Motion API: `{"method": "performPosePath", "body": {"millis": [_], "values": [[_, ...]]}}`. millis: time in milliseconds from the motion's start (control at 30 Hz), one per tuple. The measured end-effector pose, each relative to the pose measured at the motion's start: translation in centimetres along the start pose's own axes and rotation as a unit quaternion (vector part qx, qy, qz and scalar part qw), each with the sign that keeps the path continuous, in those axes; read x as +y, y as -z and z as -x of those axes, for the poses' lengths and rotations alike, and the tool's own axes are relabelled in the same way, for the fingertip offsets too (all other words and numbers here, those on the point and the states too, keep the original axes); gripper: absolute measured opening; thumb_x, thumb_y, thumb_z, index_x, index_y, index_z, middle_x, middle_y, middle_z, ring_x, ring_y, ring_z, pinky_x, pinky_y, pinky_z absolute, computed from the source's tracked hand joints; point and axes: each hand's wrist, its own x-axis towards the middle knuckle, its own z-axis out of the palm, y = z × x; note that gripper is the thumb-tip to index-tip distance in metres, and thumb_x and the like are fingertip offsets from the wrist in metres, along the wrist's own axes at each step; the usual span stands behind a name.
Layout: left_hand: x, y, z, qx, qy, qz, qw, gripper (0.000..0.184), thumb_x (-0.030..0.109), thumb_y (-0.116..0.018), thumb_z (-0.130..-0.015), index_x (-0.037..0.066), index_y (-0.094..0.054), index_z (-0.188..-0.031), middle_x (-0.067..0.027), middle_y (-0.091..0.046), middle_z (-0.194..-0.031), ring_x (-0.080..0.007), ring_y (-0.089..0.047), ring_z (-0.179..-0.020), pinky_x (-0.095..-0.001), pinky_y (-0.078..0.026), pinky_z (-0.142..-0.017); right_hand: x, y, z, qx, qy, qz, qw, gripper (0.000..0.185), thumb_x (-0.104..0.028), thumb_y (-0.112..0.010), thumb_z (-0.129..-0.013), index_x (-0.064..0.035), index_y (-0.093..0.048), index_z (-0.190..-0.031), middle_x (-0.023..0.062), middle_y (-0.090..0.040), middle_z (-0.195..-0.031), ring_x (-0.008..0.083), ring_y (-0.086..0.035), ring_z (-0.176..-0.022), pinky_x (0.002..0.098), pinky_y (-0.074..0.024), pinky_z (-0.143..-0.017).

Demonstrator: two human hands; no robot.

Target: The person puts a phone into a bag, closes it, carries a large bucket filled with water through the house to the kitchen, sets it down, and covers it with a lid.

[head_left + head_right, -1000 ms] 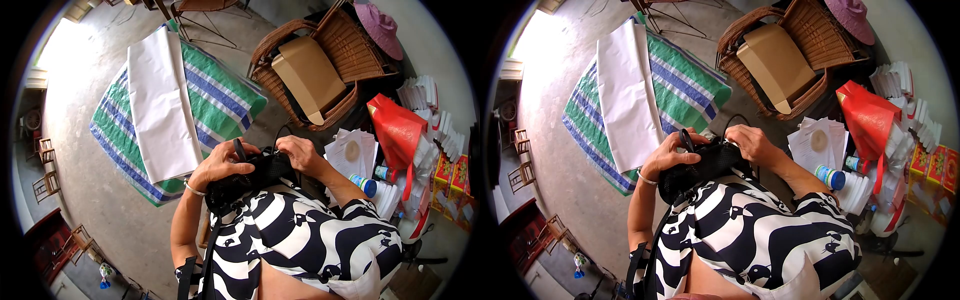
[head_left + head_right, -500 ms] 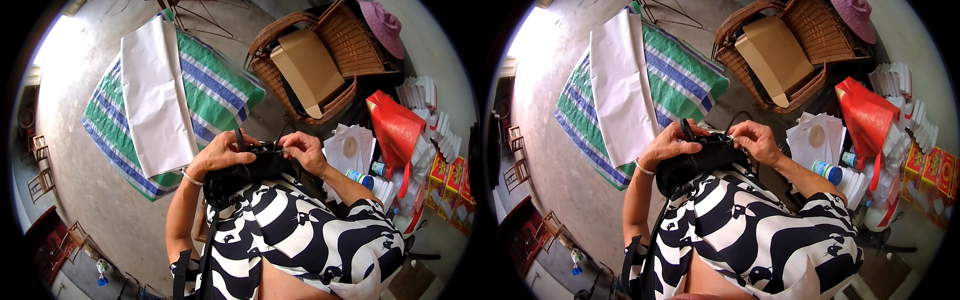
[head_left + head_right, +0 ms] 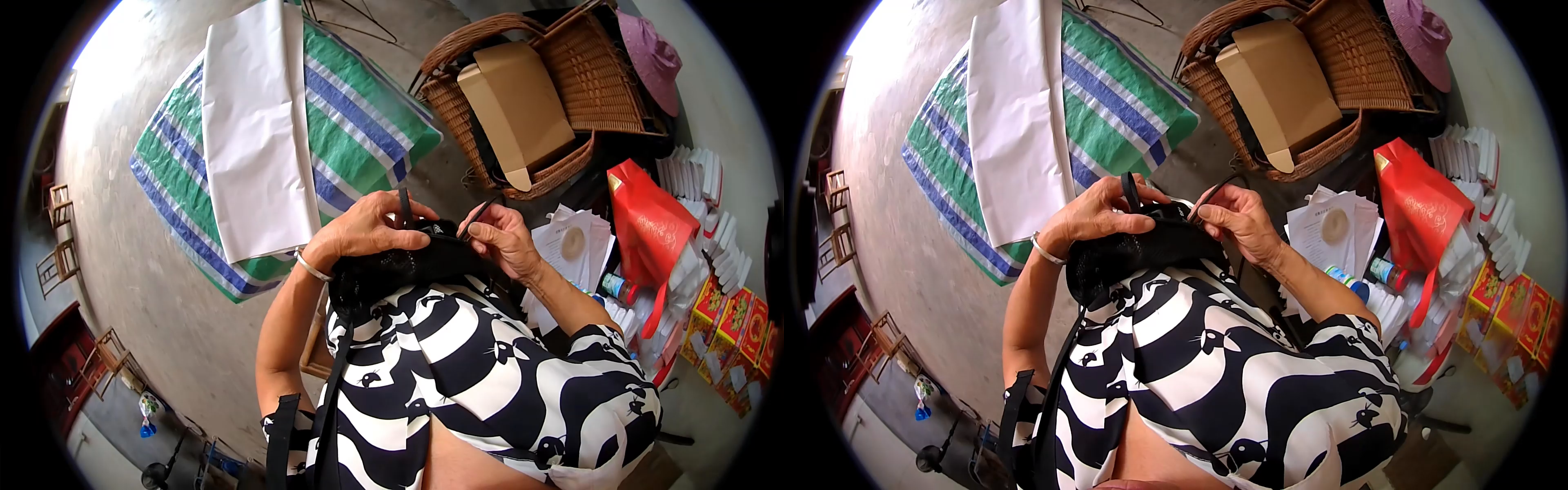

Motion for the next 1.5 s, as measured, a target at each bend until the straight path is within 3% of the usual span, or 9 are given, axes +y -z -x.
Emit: {"method": "performPosePath", "body": {"millis": [567, 767, 867, 933, 1033, 1167, 1200, 1433, 1500], "values": [[-0.1, -0.5, -0.2, 0.002, 0.003, 0.025, 1.000, 0.041, 0.027, -0.070, -0.071, 0.002, -0.062, -0.103, -0.0002, -0.050, -0.085, -0.0116, -0.053, -0.072, -0.0240, -0.042, -0.063, -0.5, -0.6, -0.1, -0.029, -0.005, 0.021, 0.999, 0.008, -0.008, -0.061, -0.081, -0.0019, -0.060, -0.087, 0.0033, -0.060, -0.074, 0.0057, -0.050, -0.056, 0.0166, -0.0393, -0.048], [0.4, -0.6, 0.0, 0.002, 0.019, 0.019, 1.000, 0.040, 0.025, -0.070, -0.071, 0.002, -0.062, -0.103, -0.0003, -0.048, -0.085, -0.0125, -0.052, -0.075, -0.0247, -0.042, -0.065, -0.2, -0.9, -0.4, -0.057, 0.018, -0.034, 0.998, 0.010, -0.009, -0.063, -0.080, -0.0023, -0.061, -0.088, -0.0017, -0.053, -0.066, 0.0032, -0.042, -0.052, 0.0155, -0.0332, -0.046], [0.5, -0.5, 0.0, 0.003, 0.012, 0.030, 0.999, 0.039, 0.024, -0.069, -0.070, 0.002, -0.062, -0.102, -0.0005, -0.048, -0.085, -0.0129, -0.052, -0.075, -0.0247, -0.041, -0.067, -0.1, -0.6, -0.8, -0.074, 0.020, -0.001, 0.997, 0.010, -0.009, -0.064, -0.080, -0.0025, -0.062, -0.088, -0.0027, -0.051, -0.067, 0.0021, -0.040, -0.052, 0.0156, -0.0310, -0.046], [0.3, -0.6, 0.0, 0.002, 0.004, 0.018, 1.000, 0.039, 0.023, -0.069, -0.070, 0.001, -0.062, -0.102, -0.0006, -0.048, -0.085, -0.0129, -0.052, -0.076, -0.0248, -0.041, -0.067, 0.5, -0.4, -1.1, -0.035, 0.017, 0.055, 0.998, 0.015, -0.011, -0.064, -0.080, -0.0007, -0.060, -0.090, -0.0020, -0.051, -0.080, 0.0024, -0.041, -0.055, 0.0157, -0.0306, -0.046], [0.2, -0.3, -0.1, -0.007, 0.004, 0.001, 1.000, 0.037, 0.022, -0.068, -0.071, 0.001, -0.062, -0.102, -0.0012, -0.047, -0.084, -0.0129, -0.052, -0.077, -0.0254, -0.041, -0.068, 0.4, -1.0, -0.9, -0.022, 0.068, 0.142, 0.987, 0.014, -0.010, -0.063, -0.081, -0.0008, -0.063, -0.092, -0.0028, -0.052, -0.077, 0.0014, -0.043, -0.057, 0.0156, -0.0327, -0.049], [0.3, -0.2, -0.1, -0.009, 0.011, 0.009, 1.000, 0.036, 0.021, -0.067, -0.071, 0.002, -0.063, -0.101, -0.0017, -0.047, -0.084, -0.0128, -0.051, -0.077, -0.0254, -0.040, -0.069, -2.2, -0.8, -1.1, -0.147, 0.078, 0.211, 0.963, 0.018, -0.003, -0.064, -0.077, 0.0006, -0.061, -0.095, -0.0017, -0.053, -0.084, 0.0068, -0.051, -0.069, 0.0201, -0.0418, -0.062], [0.2, -0.2, -0.1, -0.009, 0.012, 0.003, 1.000, 0.036, 0.020, -0.067, -0.070, 0.002, -0.063, -0.101, -0.0018, -0.047, -0.084, -0.0128, -0.050, -0.077, -0.0253, -0.040, -0.069, -3.5, -0.5, -0.9, -0.160, 0.058, 0.313, 0.934, 0.021, -0.001, -0.064, -0.075, 0.0010, -0.060, -0.096, 0.0007, -0.054, -0.085, 0.0092, -0.053, -0.076, 0.0219, -0.0434, -0.068], [0.4, 0.0, -0.2, -0.006, -0.004, -0.023, 1.000, 0.037, 0.023, -0.067, -0.069, 0.002, -0.063, -0.099, -0.0035, -0.047, -0.083, -0.0152, -0.049, -0.080, -0.0270, -0.039, -0.072, -2.4, 1.2, -2.0, -0.193, 0.055, 0.283, 0.938, 0.015, 0.000, -0.067, -0.073, 0.0028, -0.058, -0.086, 0.0039, -0.054, -0.085, 0.0108, -0.052, -0.076, 0.0215, -0.0426, -0.067], [0.0, 0.0, -0.2, 0.009, -0.027, -0.013, 1.000, 0.035, 0.026, -0.068, -0.069, 0.005, -0.065, -0.097, -0.0025, -0.045, -0.076, -0.0128, -0.047, -0.066, -0.0261, -0.038, -0.061, -2.4, 1.4, -2.3, -0.239, 0.102, 0.320, 0.911, 0.012, 0.000, -0.066, -0.074, 0.0021, -0.059, -0.083, 0.0049, -0.055, -0.084, 0.0110, -0.053, -0.076, 0.0214, -0.0440, -0.066]]}}
